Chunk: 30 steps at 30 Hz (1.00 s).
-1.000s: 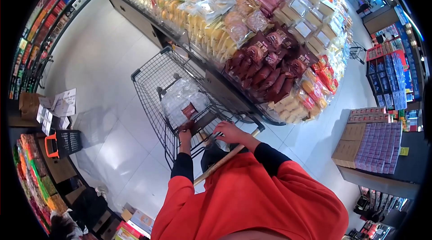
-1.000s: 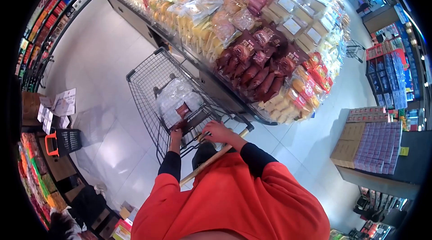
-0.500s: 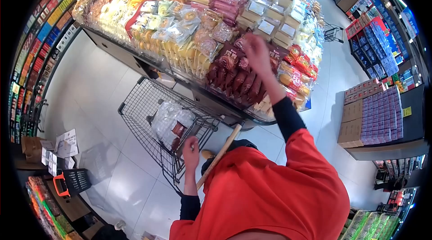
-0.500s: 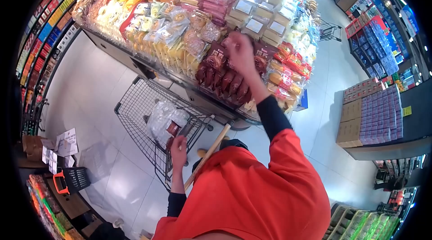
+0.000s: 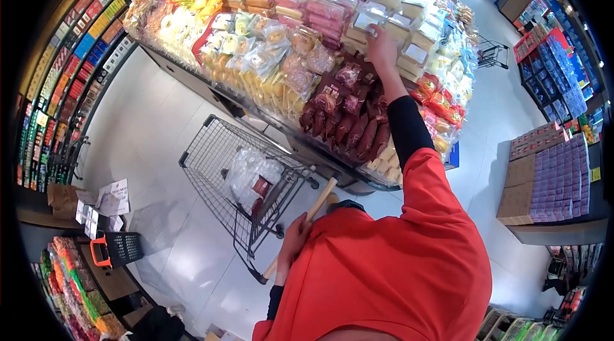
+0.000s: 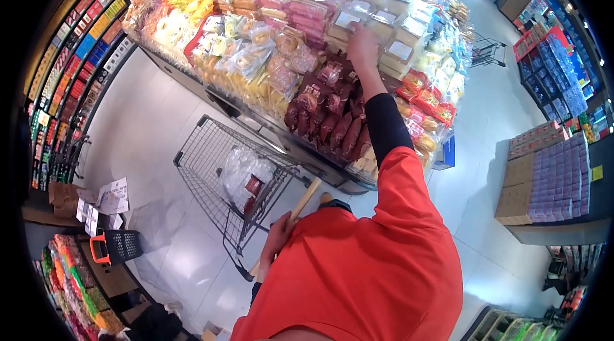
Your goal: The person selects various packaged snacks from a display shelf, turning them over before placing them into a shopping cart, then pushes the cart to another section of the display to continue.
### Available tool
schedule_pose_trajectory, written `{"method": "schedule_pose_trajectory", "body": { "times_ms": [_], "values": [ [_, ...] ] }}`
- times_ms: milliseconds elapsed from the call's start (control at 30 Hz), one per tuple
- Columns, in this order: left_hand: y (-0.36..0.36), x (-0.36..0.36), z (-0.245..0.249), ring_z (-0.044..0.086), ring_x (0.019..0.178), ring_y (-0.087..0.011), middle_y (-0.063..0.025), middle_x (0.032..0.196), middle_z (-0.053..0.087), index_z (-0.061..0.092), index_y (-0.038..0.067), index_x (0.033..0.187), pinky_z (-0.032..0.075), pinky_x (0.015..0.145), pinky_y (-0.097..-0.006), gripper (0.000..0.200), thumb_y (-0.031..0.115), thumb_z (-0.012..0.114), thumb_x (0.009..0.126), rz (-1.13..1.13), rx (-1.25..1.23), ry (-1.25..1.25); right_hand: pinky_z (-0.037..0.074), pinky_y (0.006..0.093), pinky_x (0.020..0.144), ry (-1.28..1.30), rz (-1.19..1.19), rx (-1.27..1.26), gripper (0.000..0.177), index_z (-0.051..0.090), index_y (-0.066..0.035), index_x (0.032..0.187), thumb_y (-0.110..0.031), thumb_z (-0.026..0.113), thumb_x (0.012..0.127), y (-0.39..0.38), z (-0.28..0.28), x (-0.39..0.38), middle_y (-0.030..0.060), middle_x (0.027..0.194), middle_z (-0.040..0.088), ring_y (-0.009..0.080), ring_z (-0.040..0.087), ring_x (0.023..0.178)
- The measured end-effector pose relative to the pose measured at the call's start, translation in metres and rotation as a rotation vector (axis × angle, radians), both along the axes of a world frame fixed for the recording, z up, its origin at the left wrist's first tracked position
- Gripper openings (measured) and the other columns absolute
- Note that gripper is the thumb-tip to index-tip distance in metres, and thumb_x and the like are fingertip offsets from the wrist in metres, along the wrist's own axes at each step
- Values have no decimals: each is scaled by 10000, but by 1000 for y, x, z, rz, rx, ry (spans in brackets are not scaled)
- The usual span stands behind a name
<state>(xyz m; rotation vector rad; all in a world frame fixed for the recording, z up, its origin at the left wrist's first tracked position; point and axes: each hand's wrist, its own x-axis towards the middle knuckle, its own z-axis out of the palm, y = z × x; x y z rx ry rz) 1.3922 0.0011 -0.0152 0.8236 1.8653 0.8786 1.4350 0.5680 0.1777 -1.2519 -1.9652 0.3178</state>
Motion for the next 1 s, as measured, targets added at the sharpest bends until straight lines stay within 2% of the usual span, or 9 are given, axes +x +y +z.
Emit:
{"method": "schedule_pose_trajectory", "body": {
  "times_ms": [67,133,367,467,633,733,800,867,1000],
  "values": [
    [4,-3,12,628,1224,-345,-238,1316,642,527,12,1426,480,1023,-375,489,253,616,1009,-18,-18,32,523,497,911,69,27,-56,331,683,-67,1225,-175,687,912,-2,5,5,226,1141,691,425,658,1045],
    [7,-6,16,629,1228,-337,-235,1315,646,526,13,1431,480,1025,-371,496,254,619,1008,-29,-36,62,525,480,881,212,39,202,221,727,-34,1103,-139,665,920,-9,10,10,217,1017,718,422,676,963],
    [15,-25,20,616,1235,-292,-199,1313,644,571,55,1403,471,1033,-365,446,238,619,999,-77,-67,32,548,401,885,292,280,326,173,742,-26,1079,-65,668,928,-137,53,36,158,1149,717,345,698,1018],
    [35,-29,78,588,1266,-275,-155,1413,588,519,24,1440,446,1071,-355,440,208,566,1043,13,151,-114,557,360,892,424,494,270,220,753,-29,1085,31,711,878,-202,49,39,144,1138,720,293,705,1044],
    [76,-41,177,539,1313,-254,-164,1479,509,347,14,1543,401,1133,-398,493,240,419,1111,233,646,-310,526,270,887,801,756,-197,207,717,45,1085,67,727,879,-276,17,27,129,1137,711,173,687,1025],
    [103,-38,184,485,1337,-193,-106,1503,449,302,3,1557,406,1128,-374,492,205,395,1118,391,780,-365,492,281,972,1105,891,-1268,239,642,5,1225,-72,643,999,-304,-30,24,89,1218,676,139,642,1108],
    [107,-39,178,423,1399,-223,-124,1579,359,180,39,1617,375,1151,-394,616,203,467,1097,425,763,-332,522,315,974,1295,938,-1527,294,582,-37,1311,-86,587,1021,-335,-6,17,63,1268,664,148,651,1135],
    [107,-29,181,467,1361,-213,-121,1526,436,246,35,1595,390,1135,-377,608,100,523,1057,509,844,-412,523,362,983,1252,968,-1822,466,475,-93,1454,-120,616,1010,-337,-39,23,56,1351,621,192,631,1177],
    [106,-21,190,540,1265,-180,-94,1392,566,403,31,1504,427,1095,-343,565,-36,592,976,658,900,-376,500,426,1029,967,963,-1785,493,436,-123,1499,-287,564,1052,-330,-54,28,79,1392,596,229,600,1240]
  ]
}}
